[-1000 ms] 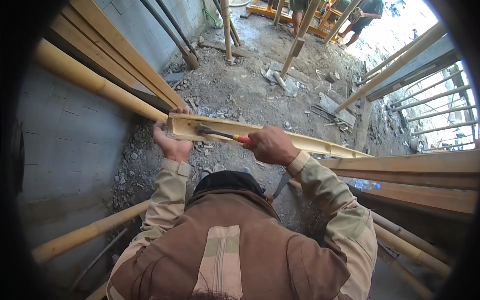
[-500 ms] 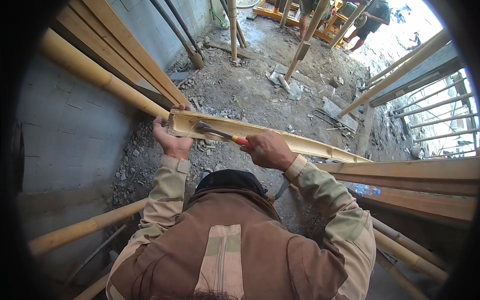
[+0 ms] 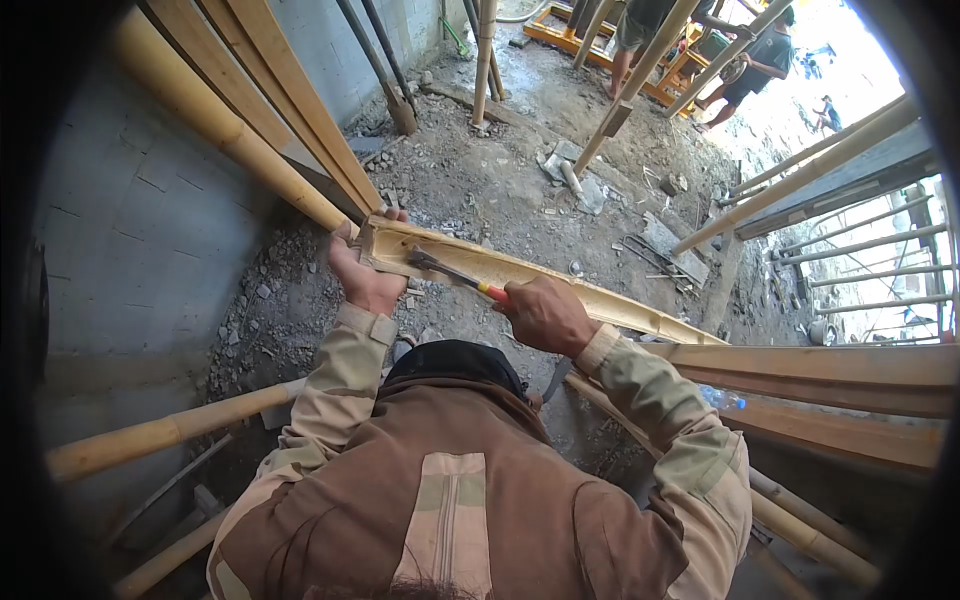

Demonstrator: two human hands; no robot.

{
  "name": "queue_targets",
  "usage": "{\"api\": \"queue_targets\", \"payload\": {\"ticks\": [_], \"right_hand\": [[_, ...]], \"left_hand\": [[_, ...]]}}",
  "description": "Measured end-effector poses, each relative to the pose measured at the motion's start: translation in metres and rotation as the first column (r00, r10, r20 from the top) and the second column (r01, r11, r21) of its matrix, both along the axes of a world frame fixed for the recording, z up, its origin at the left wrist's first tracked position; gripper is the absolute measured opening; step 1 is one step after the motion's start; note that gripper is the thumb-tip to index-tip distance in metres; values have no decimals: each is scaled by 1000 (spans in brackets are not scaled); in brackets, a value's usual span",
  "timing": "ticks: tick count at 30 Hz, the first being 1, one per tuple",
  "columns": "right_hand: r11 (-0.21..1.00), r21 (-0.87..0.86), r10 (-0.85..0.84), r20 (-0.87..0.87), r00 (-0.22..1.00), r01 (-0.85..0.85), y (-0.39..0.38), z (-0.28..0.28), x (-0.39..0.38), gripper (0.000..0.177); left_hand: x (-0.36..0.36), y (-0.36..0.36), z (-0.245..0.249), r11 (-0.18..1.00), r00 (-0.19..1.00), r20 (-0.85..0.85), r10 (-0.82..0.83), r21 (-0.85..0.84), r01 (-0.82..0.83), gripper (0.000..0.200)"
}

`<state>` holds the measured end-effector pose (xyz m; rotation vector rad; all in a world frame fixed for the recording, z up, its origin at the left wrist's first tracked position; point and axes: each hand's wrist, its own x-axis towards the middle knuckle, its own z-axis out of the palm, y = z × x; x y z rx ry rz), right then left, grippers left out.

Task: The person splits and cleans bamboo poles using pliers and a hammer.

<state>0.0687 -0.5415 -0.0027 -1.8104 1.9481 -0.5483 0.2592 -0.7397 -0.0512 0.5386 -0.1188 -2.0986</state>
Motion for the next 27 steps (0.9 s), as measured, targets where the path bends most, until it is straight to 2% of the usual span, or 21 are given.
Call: {"api": "queue_targets", "payload": {"ticks": [3, 5, 6, 7, 9, 10, 11, 13, 17, 19, 20, 22, 25, 26, 27], "right_hand": [[999, -33, 35, 5, 999, -35, -3, 37, 4, 21], [963, -268, 21, 165, 986, 25, -4, 75, 11, 17], [932, -357, 19, 216, 976, 61, -2, 79, 10, 14], [931, -359, 20, 218, 976, 61, 0, 77, 8, 14], [850, -524, 54, 197, 979, 58, 3, 66, 5, 12], [881, -472, 72, 208, 975, 36, 4, 56, 4, 11], [939, -341, 34, 208, 978, 40, 5, 32, 3, 12], [996, 90, -16, -36, 999, 19, 0, -22, -4, 15], [992, 124, -1, -61, 998, 9, 4, -3, 4, 16], [955, -297, 18, 80, 997, 6, 4, 28, 9, 13], [955, -298, 19, 79, 997, 6, 6, 40, 14, 13], [825, -526, -104, 222, 969, 209, 13, 53, 25, 11], [814, -557, -49, 215, 975, 164, 12, 25, 17, 8], [884, -445, -63, 190, 980, 144, 9, 3, 12, 9], [879, -449, -82, 191, 978, 162, 5, -16, 5, 9]], "left_hand": [[-2, 1, -5, 999, 998, -48, -48, 16, 49, 60], [-7, 1, 10, 999, 999, 34, -6, 35, 5, 61], [-8, 4, 19, 998, 1000, 14, -5, 65, 4, 59], [-7, 1, 12, 998, 1000, 16, -4, 62, 3, 59], [-6, -6, -6, 999, 997, -69, 29, 20, -28, 57], [-6, -6, -2, 1000, 997, -71, 24, 16, -23, 57], [-6, -3, 1, 999, 998, -53, 18, 49, -16, 56], [-6, 4, 0, 997, 999, -32, 1, 83, 1, 55], [-7, 6, -10, 1000, 996, 92, 20, 20, -22, 51], [-10, 1, -12, 999, 1000, 1, -10, 43, 10, 54], [-11, 0, -12, 999, 1000, 0, -10, 42, 10, 54], [-11, -1, -11, 995, 1000, 4, -17, 98, 16, 53], [-10, 0, -10, 995, 999, 15, -30, 92, 28, 53], [-12, 0, -9, 995, 999, 18, -49, 89, 47, 53], [-14, 0, -9, 996, 999, 31, -43, 77, 41, 53]]}}
